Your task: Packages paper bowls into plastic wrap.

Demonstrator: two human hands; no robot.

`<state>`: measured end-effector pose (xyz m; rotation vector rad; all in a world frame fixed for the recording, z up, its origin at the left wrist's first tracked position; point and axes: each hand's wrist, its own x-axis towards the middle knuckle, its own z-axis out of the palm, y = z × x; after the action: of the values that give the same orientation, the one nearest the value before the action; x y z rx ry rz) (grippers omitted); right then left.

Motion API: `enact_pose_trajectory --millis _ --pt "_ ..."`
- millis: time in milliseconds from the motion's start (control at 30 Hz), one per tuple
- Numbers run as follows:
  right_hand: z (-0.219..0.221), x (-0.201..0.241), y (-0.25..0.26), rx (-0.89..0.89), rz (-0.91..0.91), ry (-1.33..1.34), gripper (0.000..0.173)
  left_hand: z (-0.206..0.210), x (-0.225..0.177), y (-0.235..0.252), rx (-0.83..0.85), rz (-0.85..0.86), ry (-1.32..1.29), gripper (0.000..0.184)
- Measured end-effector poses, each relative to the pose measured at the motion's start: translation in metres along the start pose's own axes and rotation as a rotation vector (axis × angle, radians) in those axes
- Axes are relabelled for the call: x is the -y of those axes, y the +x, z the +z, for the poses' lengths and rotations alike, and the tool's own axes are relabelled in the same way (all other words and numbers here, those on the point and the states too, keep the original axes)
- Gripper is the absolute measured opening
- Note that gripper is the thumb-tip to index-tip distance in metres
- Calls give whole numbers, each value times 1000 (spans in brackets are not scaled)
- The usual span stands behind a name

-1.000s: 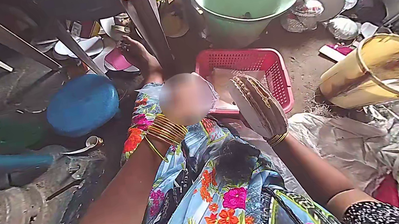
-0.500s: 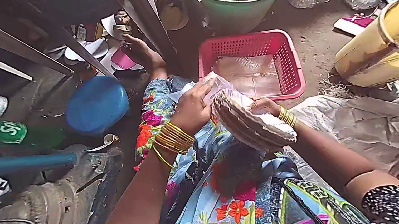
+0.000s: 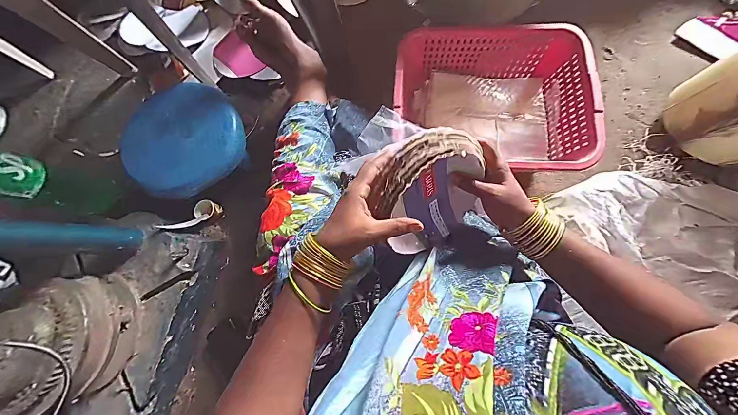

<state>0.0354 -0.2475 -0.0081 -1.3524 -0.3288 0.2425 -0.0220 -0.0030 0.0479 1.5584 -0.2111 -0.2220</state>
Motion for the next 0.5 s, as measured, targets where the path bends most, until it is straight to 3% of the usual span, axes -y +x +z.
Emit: enact_pose_trajectory --millis 167,333,400,500 --pt "9 3 -7 80 -140 -121 48 3 28 -21 -140 262 294 80" --pt "3 12 -15 53 -540 -594 47 18 23 -27 -174 423 450 70" --pt "1 14 -21 23 -641 -713 50 22 20 -28 -145 430 443 71" --pt "1 13 -25 -13 -691 -726 42 23 16 -25 -80 449 386 88"
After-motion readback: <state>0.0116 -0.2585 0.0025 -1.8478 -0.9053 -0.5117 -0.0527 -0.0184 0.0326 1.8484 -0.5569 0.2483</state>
